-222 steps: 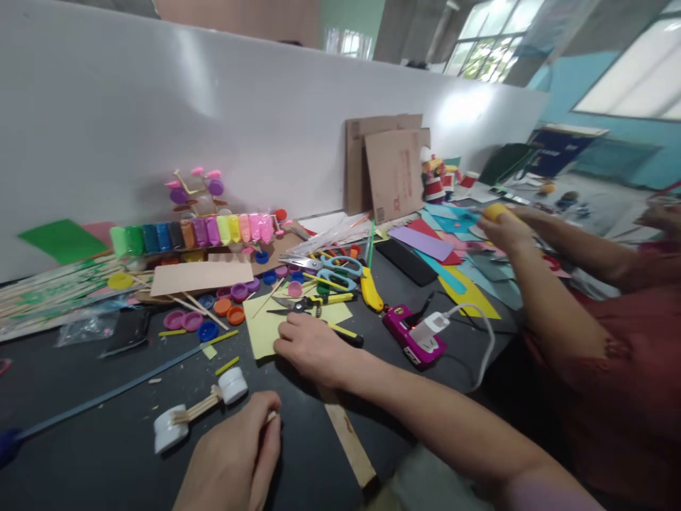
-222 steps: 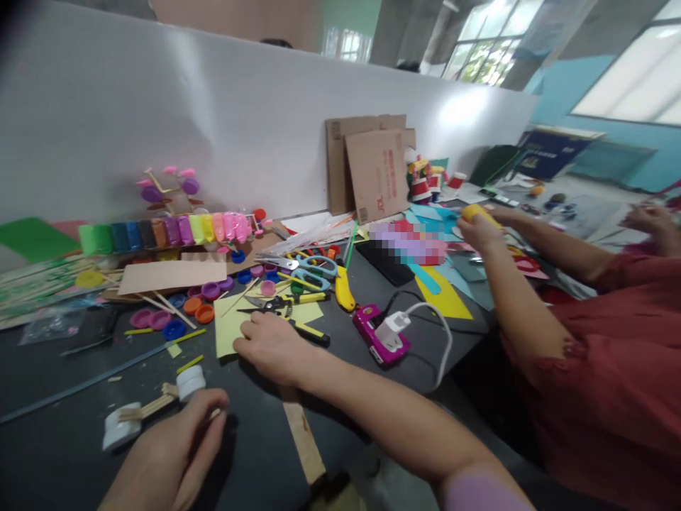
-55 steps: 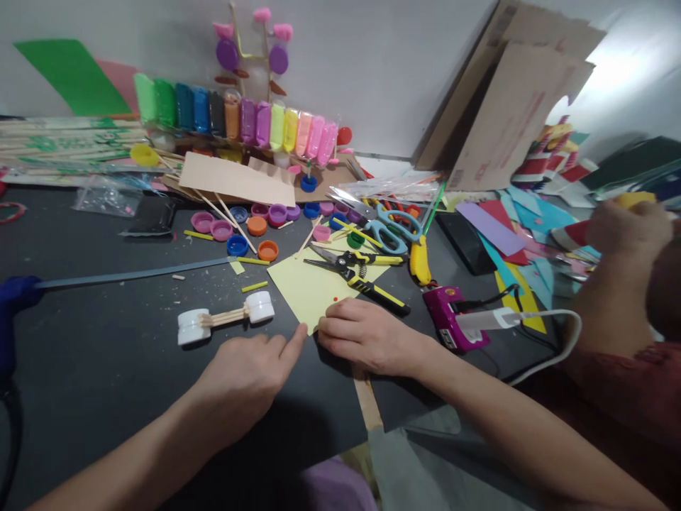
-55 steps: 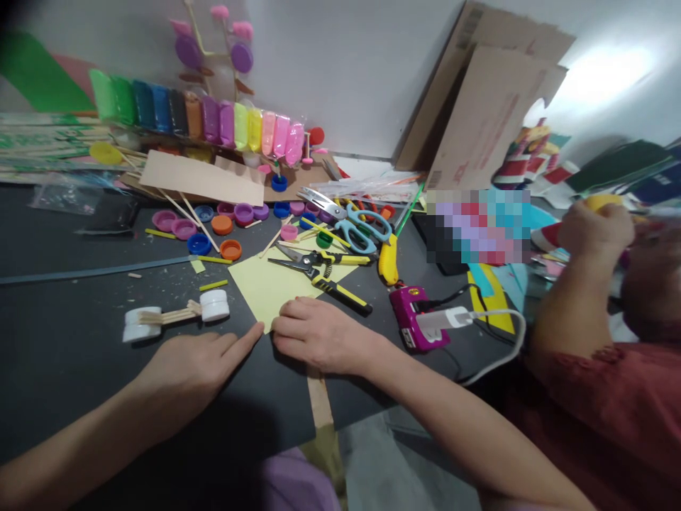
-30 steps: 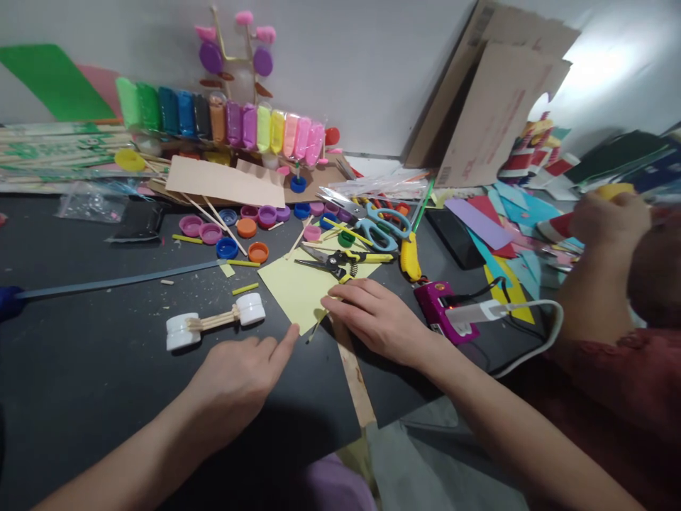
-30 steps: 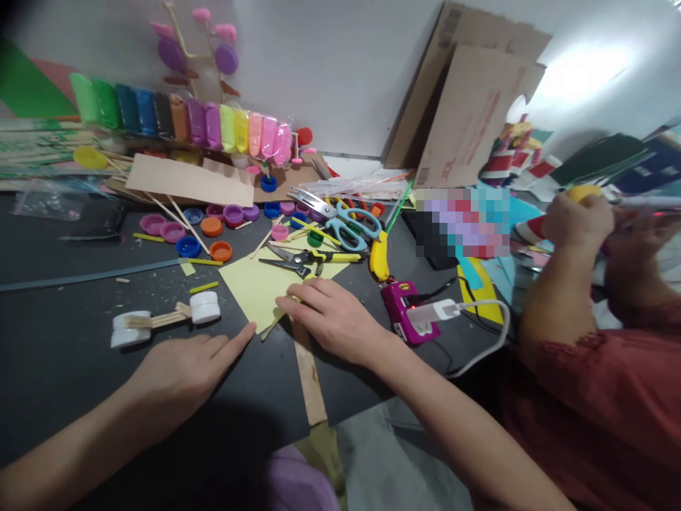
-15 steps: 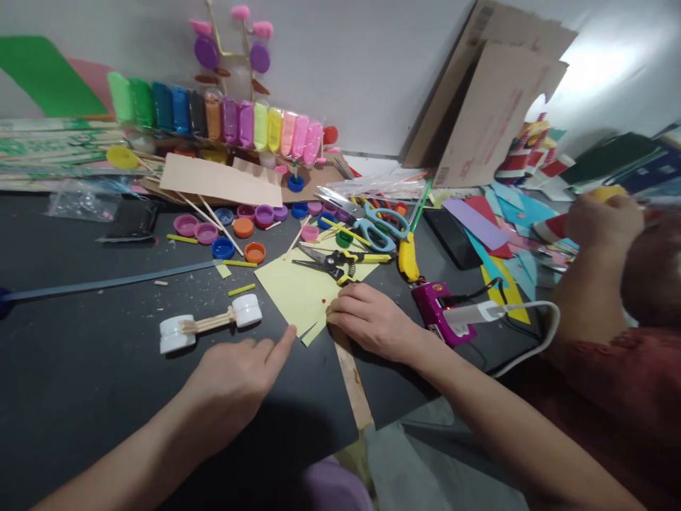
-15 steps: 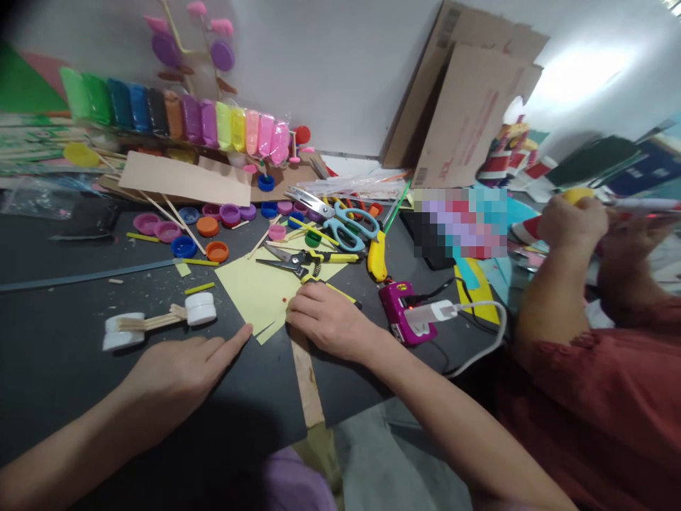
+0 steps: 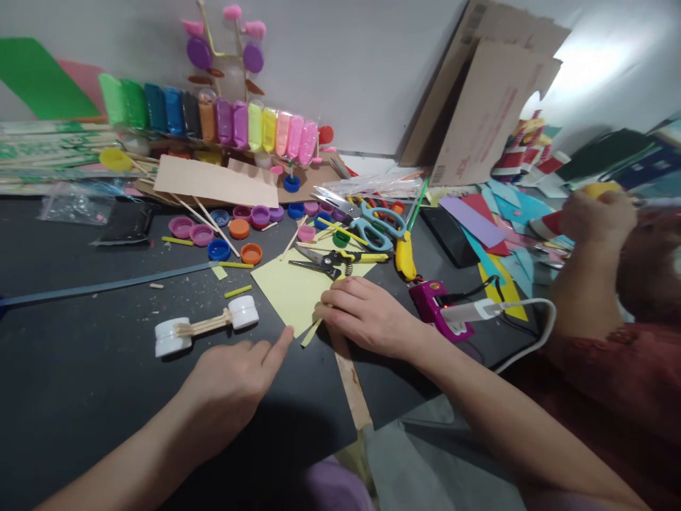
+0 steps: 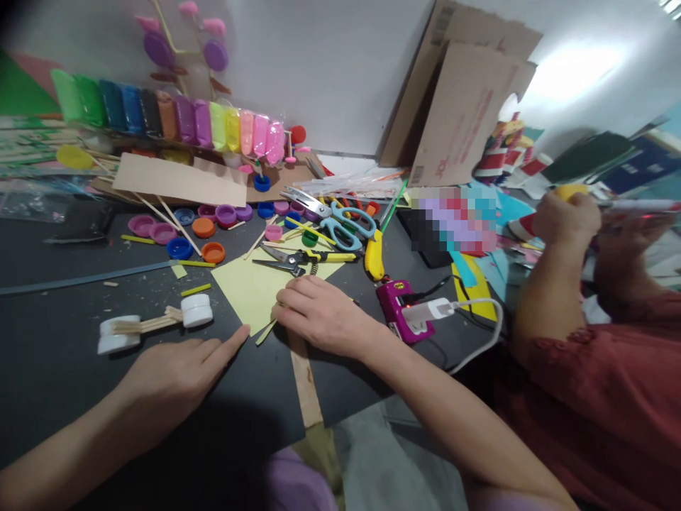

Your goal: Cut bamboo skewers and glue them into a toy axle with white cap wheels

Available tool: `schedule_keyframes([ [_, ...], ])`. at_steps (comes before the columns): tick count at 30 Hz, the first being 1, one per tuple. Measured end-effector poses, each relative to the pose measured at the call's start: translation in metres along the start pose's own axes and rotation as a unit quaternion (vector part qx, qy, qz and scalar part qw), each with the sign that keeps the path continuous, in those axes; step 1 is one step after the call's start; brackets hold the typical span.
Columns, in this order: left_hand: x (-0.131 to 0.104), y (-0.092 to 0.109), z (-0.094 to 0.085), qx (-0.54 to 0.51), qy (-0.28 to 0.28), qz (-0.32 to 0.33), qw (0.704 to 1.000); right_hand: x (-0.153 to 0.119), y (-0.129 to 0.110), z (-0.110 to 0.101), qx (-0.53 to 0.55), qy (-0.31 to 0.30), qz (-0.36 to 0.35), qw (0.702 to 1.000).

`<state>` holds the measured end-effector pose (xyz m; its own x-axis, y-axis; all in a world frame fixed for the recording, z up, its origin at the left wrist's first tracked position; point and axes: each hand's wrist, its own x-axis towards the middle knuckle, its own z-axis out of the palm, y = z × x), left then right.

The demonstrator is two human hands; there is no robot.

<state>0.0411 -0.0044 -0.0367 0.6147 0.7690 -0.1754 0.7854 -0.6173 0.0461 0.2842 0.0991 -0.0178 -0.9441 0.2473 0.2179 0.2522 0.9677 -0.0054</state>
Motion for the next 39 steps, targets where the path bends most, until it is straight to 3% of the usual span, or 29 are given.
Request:
schedule_keyframes([
  [9,-0.001,0.000,0.007,0.000,0.045,-0.002,0.999,-0.001,0.005,0.003,0.019,-0.006,-0.014,1.000],
  [15,-0.002,0.000,0.006,0.004,0.037,-0.001,0.999,-0.005,0.006,0.007,0.043,0.002,-0.015,0.999],
  [26,-0.002,0.001,0.008,-0.007,0.032,-0.014,0.999,-0.027,0.006,0.007,0.047,0.053,0.061,0.996],
  [33,-0.003,0.000,0.013,-0.012,0.046,-0.011,0.999,-0.015,0.008,0.009,0.029,0.034,0.042,0.998],
  [39,-0.002,-0.001,0.012,-0.016,0.055,-0.006,0.998,-0.027,0.010,0.011,0.061,0.031,0.070,0.995],
])
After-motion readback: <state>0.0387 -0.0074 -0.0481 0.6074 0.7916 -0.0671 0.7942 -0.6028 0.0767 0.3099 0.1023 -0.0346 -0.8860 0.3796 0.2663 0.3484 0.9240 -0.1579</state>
